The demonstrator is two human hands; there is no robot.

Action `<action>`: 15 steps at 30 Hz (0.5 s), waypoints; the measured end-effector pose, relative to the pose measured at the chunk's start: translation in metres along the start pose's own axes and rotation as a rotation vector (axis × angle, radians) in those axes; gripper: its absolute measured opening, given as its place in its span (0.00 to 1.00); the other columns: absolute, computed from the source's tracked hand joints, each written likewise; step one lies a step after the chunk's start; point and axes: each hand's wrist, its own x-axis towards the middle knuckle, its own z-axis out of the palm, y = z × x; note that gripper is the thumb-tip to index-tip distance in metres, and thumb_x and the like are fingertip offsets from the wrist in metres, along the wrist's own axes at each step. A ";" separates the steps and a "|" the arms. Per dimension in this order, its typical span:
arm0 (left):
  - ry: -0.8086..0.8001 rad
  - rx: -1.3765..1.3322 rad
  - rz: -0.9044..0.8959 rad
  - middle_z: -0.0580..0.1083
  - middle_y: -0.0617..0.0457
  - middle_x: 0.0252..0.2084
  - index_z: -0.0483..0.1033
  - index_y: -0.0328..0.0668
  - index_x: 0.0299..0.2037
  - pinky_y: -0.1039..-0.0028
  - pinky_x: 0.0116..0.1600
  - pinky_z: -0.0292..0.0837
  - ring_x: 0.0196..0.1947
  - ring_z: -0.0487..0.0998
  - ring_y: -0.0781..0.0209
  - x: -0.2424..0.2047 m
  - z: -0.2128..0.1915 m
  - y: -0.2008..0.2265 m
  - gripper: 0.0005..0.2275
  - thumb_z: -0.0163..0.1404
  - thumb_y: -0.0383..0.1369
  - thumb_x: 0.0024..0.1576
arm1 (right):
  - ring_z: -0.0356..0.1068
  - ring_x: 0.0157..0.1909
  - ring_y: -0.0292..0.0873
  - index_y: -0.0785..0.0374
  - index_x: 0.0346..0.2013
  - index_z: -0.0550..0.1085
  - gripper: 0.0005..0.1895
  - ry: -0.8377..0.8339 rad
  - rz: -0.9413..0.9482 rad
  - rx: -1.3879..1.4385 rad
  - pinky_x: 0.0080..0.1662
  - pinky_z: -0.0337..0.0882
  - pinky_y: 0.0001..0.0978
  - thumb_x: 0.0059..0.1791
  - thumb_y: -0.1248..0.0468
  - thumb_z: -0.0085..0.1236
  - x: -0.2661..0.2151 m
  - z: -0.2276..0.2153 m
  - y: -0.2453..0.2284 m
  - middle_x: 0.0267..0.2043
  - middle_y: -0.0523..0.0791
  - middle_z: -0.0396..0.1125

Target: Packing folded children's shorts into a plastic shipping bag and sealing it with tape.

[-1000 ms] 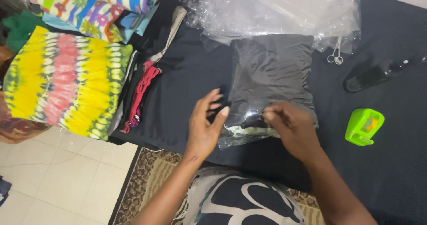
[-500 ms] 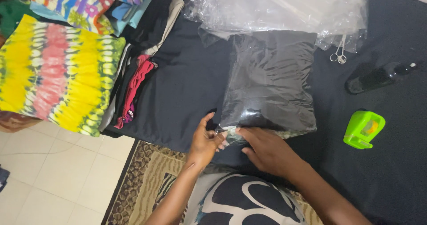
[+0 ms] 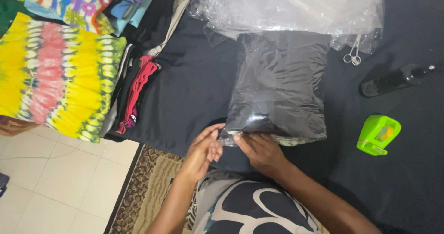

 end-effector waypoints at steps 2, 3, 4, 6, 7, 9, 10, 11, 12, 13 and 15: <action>-0.007 0.228 0.184 0.74 0.43 0.30 0.72 0.38 0.61 0.78 0.28 0.76 0.24 0.77 0.62 0.003 -0.023 -0.012 0.18 0.50 0.28 0.59 | 0.76 0.41 0.50 0.64 0.63 0.72 0.23 -0.003 -0.002 0.001 0.41 0.73 0.42 0.53 0.70 0.43 0.001 -0.003 0.003 0.42 0.50 0.73; -0.016 0.458 0.364 0.75 0.43 0.42 0.70 0.38 0.62 0.77 0.34 0.78 0.32 0.77 0.60 0.004 -0.035 -0.018 0.20 0.48 0.22 0.58 | 0.76 0.39 0.51 0.65 0.62 0.72 0.23 -0.007 -0.001 -0.001 0.41 0.73 0.42 0.53 0.70 0.43 0.001 -0.004 0.004 0.39 0.50 0.73; -0.013 0.454 0.366 0.75 0.43 0.42 0.70 0.38 0.62 0.77 0.34 0.78 0.32 0.77 0.60 -0.004 -0.027 -0.012 0.20 0.48 0.22 0.58 | 0.76 0.39 0.51 0.65 0.62 0.72 0.23 -0.008 -0.005 0.001 0.41 0.73 0.42 0.53 0.70 0.43 0.003 -0.005 0.004 0.39 0.50 0.73; -0.069 0.876 0.653 0.67 0.40 0.57 0.72 0.40 0.61 0.63 0.46 0.81 0.44 0.77 0.48 -0.021 -0.011 0.001 0.28 0.59 0.16 0.48 | 0.76 0.39 0.50 0.66 0.61 0.73 0.22 -0.025 0.007 0.036 0.40 0.73 0.41 0.53 0.70 0.40 0.007 -0.007 0.005 0.40 0.49 0.74; -0.063 0.871 0.653 0.67 0.40 0.57 0.72 0.40 0.61 0.63 0.46 0.81 0.44 0.77 0.48 -0.019 -0.008 -0.004 0.28 0.59 0.16 0.48 | 0.76 0.39 0.50 0.66 0.61 0.73 0.22 -0.028 0.002 0.039 0.40 0.73 0.41 0.53 0.70 0.40 0.007 -0.009 0.005 0.40 0.49 0.74; -0.067 0.869 0.771 0.68 0.42 0.55 0.76 0.39 0.56 0.65 0.47 0.80 0.43 0.78 0.48 -0.016 -0.004 -0.009 0.21 0.63 0.24 0.51 | 0.76 0.36 0.47 0.62 0.63 0.73 0.24 -0.047 0.037 0.046 0.35 0.74 0.37 0.54 0.68 0.39 0.011 -0.010 0.004 0.37 0.46 0.74; -0.062 0.866 0.775 0.68 0.42 0.55 0.76 0.39 0.56 0.65 0.47 0.80 0.43 0.78 0.48 -0.013 -0.004 -0.011 0.21 0.63 0.24 0.51 | 0.76 0.36 0.47 0.62 0.63 0.73 0.24 -0.048 0.030 0.047 0.35 0.74 0.37 0.54 0.68 0.39 0.013 -0.011 0.004 0.37 0.46 0.74; -0.040 0.818 0.815 0.69 0.42 0.55 0.77 0.39 0.53 0.66 0.48 0.79 0.42 0.78 0.49 -0.009 -0.003 -0.013 0.19 0.63 0.26 0.51 | 0.76 0.35 0.48 0.62 0.64 0.72 0.25 -0.069 0.038 0.057 0.33 0.74 0.37 0.54 0.67 0.38 0.016 -0.013 0.004 0.36 0.46 0.74; -0.020 0.768 0.854 0.69 0.42 0.54 0.79 0.38 0.51 0.67 0.48 0.78 0.42 0.78 0.51 -0.005 -0.001 -0.015 0.16 0.63 0.27 0.52 | 0.76 0.34 0.48 0.62 0.64 0.72 0.25 -0.091 0.047 0.064 0.31 0.74 0.37 0.54 0.67 0.38 0.017 -0.015 0.005 0.35 0.47 0.73; -0.016 0.765 0.858 0.69 0.42 0.54 0.79 0.38 0.51 0.67 0.48 0.78 0.42 0.78 0.51 -0.005 0.002 -0.013 0.16 0.63 0.27 0.52 | 0.76 0.34 0.48 0.62 0.64 0.72 0.25 -0.092 0.041 0.064 0.31 0.74 0.37 0.54 0.67 0.38 0.024 -0.016 0.004 0.35 0.47 0.73; 0.015 0.690 0.906 0.70 0.41 0.53 0.79 0.36 0.47 0.64 0.50 0.75 0.44 0.78 0.47 -0.005 0.010 -0.013 0.15 0.65 0.27 0.50 | 0.72 0.25 0.46 0.61 0.63 0.73 0.25 -0.083 0.036 -0.025 0.27 0.72 0.36 0.53 0.67 0.39 0.034 -0.021 0.002 0.27 0.44 0.69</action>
